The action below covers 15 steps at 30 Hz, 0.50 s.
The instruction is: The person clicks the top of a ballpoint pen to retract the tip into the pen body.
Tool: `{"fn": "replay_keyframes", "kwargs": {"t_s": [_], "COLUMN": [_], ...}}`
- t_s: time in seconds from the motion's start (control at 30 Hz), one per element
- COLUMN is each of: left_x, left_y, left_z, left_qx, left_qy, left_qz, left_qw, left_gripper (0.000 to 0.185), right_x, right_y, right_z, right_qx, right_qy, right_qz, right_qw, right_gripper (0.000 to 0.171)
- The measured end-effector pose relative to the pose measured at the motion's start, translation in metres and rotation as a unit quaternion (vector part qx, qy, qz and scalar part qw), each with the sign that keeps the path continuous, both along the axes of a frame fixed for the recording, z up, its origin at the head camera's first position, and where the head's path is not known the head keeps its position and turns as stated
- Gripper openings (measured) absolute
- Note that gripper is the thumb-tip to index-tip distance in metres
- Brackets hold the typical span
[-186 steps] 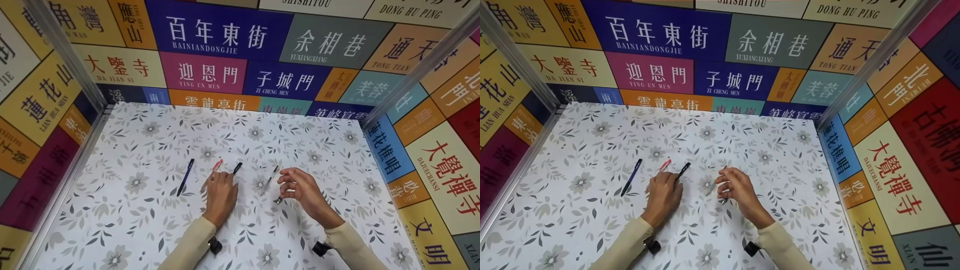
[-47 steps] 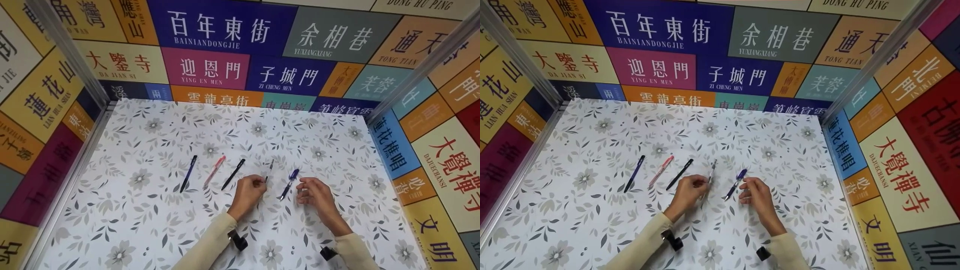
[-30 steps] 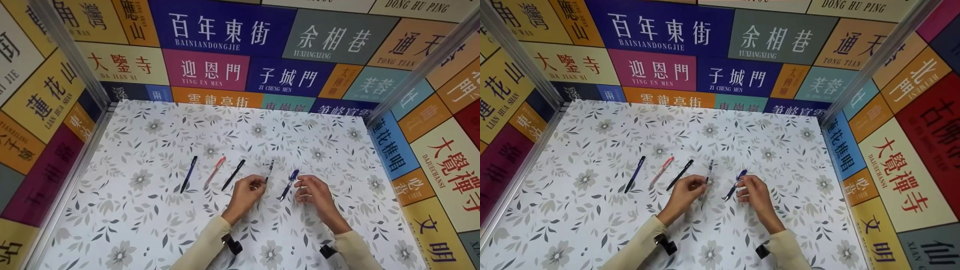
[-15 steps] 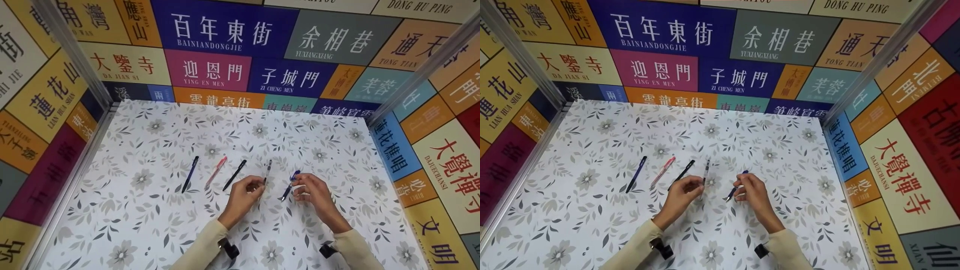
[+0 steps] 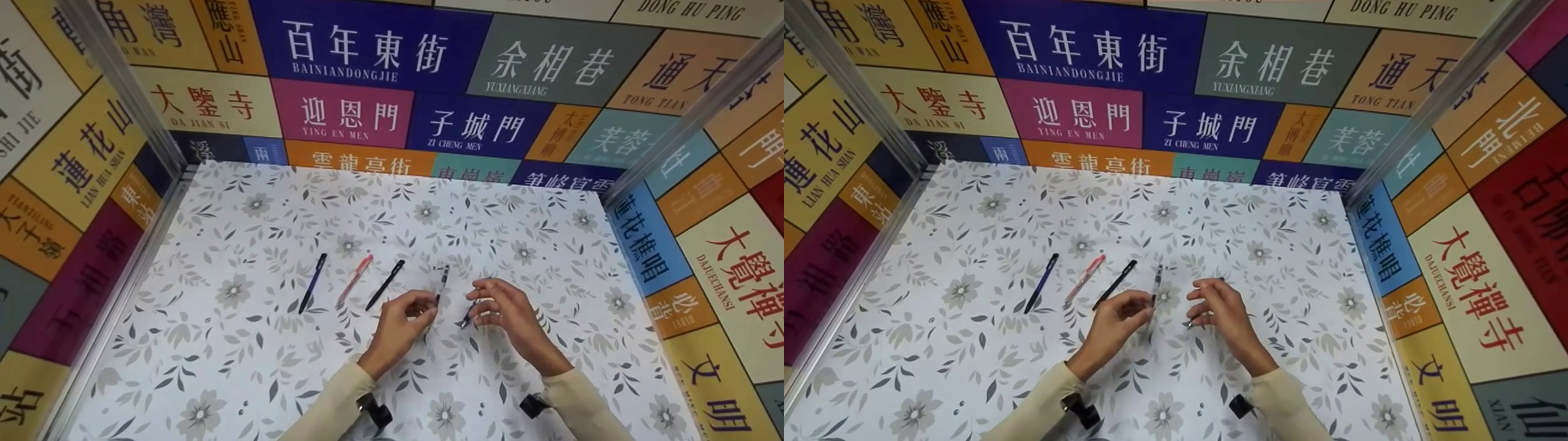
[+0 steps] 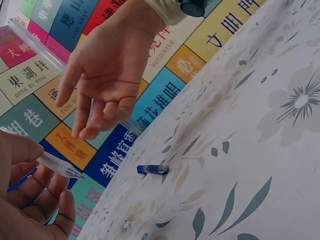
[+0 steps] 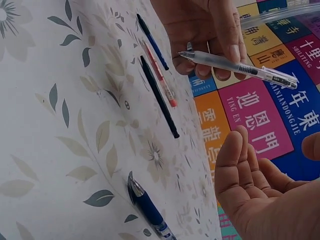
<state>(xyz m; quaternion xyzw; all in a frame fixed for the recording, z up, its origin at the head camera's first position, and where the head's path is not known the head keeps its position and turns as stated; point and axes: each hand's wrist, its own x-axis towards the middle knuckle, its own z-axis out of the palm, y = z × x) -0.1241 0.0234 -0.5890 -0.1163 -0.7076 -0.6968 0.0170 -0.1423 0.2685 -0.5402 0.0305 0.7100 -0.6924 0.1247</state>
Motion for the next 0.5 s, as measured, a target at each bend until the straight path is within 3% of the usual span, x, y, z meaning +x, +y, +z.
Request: {"fn": "replay_keyframes", "kwargs": {"t_s": [0.27, 0.5], "left_x": [0.003, 0.008], "left_y": [0.004, 0.008], "left_z": [0.0, 0.001], "left_qx": [-0.007, 0.0], "left_qy": [0.001, 0.004], "left_qz": [-0.003, -0.013], "left_qw": [1.0, 0.9999], "left_gripper": [0.016, 0.016], "right_x": [-0.001, -0.002], "right_y": [-0.011, -0.019], "right_z": [0.01, 0.016], "right_qx": [-0.03, -0.059], "right_qy": [0.02, 0.026], "right_qz": [0.046, 0.053], "right_qw": [0.998, 0.996], "right_gripper": [0.039, 0.035]}}
